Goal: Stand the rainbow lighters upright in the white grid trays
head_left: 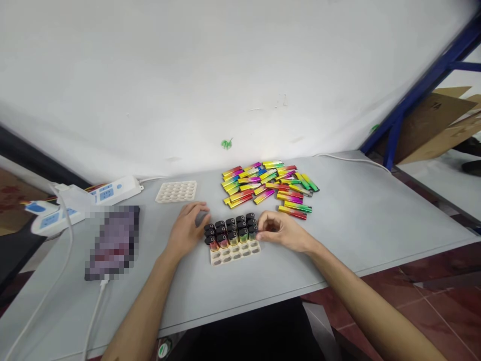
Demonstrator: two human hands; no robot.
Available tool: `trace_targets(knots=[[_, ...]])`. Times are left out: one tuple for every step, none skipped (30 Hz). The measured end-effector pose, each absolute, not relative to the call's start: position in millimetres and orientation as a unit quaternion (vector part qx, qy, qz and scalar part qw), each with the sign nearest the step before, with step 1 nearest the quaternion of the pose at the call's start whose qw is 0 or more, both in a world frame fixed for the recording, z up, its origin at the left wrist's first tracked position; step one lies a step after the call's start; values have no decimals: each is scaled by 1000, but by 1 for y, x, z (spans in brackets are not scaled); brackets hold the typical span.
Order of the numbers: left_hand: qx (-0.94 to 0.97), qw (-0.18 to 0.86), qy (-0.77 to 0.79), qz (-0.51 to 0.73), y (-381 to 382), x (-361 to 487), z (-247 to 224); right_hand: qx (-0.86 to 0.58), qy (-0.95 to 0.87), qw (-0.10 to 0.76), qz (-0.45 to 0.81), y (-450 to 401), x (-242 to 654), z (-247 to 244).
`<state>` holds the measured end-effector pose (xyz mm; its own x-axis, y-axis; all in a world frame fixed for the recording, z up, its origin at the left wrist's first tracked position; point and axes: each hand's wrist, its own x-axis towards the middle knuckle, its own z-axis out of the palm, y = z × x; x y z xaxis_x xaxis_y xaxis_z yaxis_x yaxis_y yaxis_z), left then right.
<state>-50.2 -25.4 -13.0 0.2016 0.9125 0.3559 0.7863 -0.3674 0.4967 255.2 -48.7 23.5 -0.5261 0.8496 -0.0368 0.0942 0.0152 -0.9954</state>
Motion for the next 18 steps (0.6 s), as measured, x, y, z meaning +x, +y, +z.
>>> trace_targets(knots=[[767, 103, 555, 305, -25, -50, -13, -368, -639, 318, 596, -49, 256, 24], [766, 102, 557, 304, -25, -50, -13, -366, -640, 319, 595, -48, 256, 24], [766, 100, 558, 303, -25, -50, -13, -364, -642, 322, 593, -48, 256, 23], [766, 99, 558, 302, -25, -50, -13, -364, -645, 324, 589, -48, 257, 23], [767, 98, 558, 301, -25, -50, -13, -366, -648, 326, 583, -48, 257, 23], [768, 98, 558, 300, -26, -50, -13, -370, -652, 327, 576, -49, 257, 22], [769, 98, 556, 299, -26, -50, -14, -377, -655, 327, 567, -49, 257, 22], [769, 97, 555, 300, -26, -50, -14, -386, -659, 327, 557, -49, 257, 21], [770, 95, 554, 301, -26, -50, -15, -393, -662, 324, 549, -49, 257, 21], [770, 94, 554, 303, -25, -51, -15, -399, -666, 322, 543, -49, 256, 21], [770, 92, 553, 305, -25, -51, -15, -402, -669, 319, 538, -50, 256, 21], [769, 92, 554, 306, -25, -51, -15, -403, -671, 316, 536, -50, 256, 21], [768, 92, 555, 307, -25, -51, -15, -401, -673, 315, 536, -50, 256, 22], [767, 93, 555, 307, -25, -50, -15, -400, -675, 313, 536, -50, 256, 22], [766, 95, 556, 307, -25, -50, -14, -400, -675, 313, 535, -50, 256, 23], [766, 96, 557, 307, -25, -50, -14, -400, -676, 312, 534, -50, 255, 23], [766, 98, 557, 306, -25, -50, -13, -401, -677, 312, 533, -50, 255, 23], [766, 99, 557, 305, -25, -49, -12, -402, -678, 310, 531, -50, 255, 23]])
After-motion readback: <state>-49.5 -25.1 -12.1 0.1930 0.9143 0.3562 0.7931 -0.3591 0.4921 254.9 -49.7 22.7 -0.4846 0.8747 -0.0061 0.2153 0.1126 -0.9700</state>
